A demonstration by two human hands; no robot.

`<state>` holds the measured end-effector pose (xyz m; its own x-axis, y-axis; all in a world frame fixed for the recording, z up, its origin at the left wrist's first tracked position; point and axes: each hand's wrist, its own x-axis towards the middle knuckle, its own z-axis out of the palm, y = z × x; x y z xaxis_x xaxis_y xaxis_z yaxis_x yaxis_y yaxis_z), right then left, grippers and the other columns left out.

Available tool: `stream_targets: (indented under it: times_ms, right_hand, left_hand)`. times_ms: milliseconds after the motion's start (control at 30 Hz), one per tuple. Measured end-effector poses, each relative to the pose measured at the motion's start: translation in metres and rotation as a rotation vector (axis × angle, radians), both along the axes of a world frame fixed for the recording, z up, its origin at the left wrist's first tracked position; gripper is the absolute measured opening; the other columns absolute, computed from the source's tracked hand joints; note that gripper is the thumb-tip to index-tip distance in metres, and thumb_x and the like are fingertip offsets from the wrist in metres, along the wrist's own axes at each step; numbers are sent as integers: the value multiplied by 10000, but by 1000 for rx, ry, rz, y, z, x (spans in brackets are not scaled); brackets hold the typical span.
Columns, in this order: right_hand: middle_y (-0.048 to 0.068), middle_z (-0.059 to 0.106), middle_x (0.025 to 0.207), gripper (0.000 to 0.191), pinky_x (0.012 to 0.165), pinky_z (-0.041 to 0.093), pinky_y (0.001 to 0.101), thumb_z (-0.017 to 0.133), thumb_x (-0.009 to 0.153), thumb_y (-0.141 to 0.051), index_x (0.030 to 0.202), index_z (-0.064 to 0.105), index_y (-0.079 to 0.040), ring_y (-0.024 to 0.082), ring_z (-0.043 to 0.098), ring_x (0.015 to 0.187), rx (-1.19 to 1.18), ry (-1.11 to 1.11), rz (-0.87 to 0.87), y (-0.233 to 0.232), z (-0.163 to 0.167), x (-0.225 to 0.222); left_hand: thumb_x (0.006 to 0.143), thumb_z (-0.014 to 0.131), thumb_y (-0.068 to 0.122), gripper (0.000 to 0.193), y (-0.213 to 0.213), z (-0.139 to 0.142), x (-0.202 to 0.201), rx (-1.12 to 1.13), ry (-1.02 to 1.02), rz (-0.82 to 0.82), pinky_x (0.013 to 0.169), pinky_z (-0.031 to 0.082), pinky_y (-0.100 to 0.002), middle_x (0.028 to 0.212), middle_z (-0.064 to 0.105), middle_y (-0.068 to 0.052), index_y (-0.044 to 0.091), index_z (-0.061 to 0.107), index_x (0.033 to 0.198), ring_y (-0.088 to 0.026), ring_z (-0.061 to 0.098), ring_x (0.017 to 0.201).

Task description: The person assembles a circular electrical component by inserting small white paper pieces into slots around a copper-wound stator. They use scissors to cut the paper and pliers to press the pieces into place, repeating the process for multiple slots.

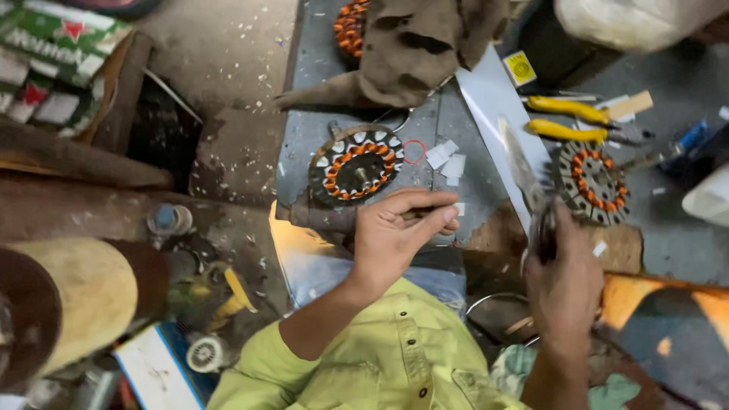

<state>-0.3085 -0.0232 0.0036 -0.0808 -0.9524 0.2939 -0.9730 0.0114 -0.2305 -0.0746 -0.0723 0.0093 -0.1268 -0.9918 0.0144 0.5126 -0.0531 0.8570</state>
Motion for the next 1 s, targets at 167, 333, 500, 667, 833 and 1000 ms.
stream_targets:
  times_ms: [167, 333, 500, 667, 833, 1000]
  right_hand:
    - [46, 645, 748, 608, 393, 399, 271, 710, 885, -284, 1398, 421, -129, 101, 556, 479, 221, -1324, 42, 34, -63, 34]
    - [150, 645, 653, 781, 396, 362, 235, 341, 1089, -657, 1204, 357, 116, 153, 506, 453, 639, -1979, 75, 52, -99, 64]
    - [122, 633, 646, 689, 378, 343, 238, 382, 996, -576, 1535, 260, -165, 117, 471, 409, 488, -1432, 132, 39, -81, 74]
    - [70, 533, 738, 726, 497, 349, 247, 695, 970, -516, 1386, 366, -20, 128, 463, 595, 242, -1389, 651, 29, -88, 72]
    - [88, 591, 599, 643, 445, 366, 276, 800, 967, -339, 1098, 387, 135, 166, 486, 462, 511, -2059, 280, 30, -109, 60]
    - [14, 590, 627, 985, 404, 375, 220, 851, 821, -204, 1593, 260, -47, 80, 487, 448, 386, -1389, 295, 39, -115, 60]
  left_hand:
    - [937, 776, 30, 251, -10, 13, 5, 4, -141, 46, 781, 565, -204, 1020, 760, -53, -13, 760, 1184, -45, 672, 869]
    - [926, 781, 50, 278, -15, 10, 7, -46, -171, 61, 786, 588, -191, 985, 773, -42, 17, 752, 1200, -30, 692, 865]
    - [921, 768, 29, 281, -12, 10, 8, -8, -97, 70, 744, 582, -192, 966, 764, -42, 10, 748, 1200, -33, 687, 832]
    - [927, 757, 18, 285, -9, 13, 14, -64, -165, 89, 760, 588, -189, 975, 776, -33, 11, 744, 1212, -21, 685, 846]
    - [928, 756, 31, 298, -12, 13, 22, -26, -152, 46, 687, 572, -195, 926, 775, -39, 18, 746, 1225, -34, 665, 764]
    - [917, 752, 17, 307, -14, 4, 23, -27, -87, 15, 734, 584, -193, 954, 772, -46, 10, 730, 1223, -37, 696, 840]
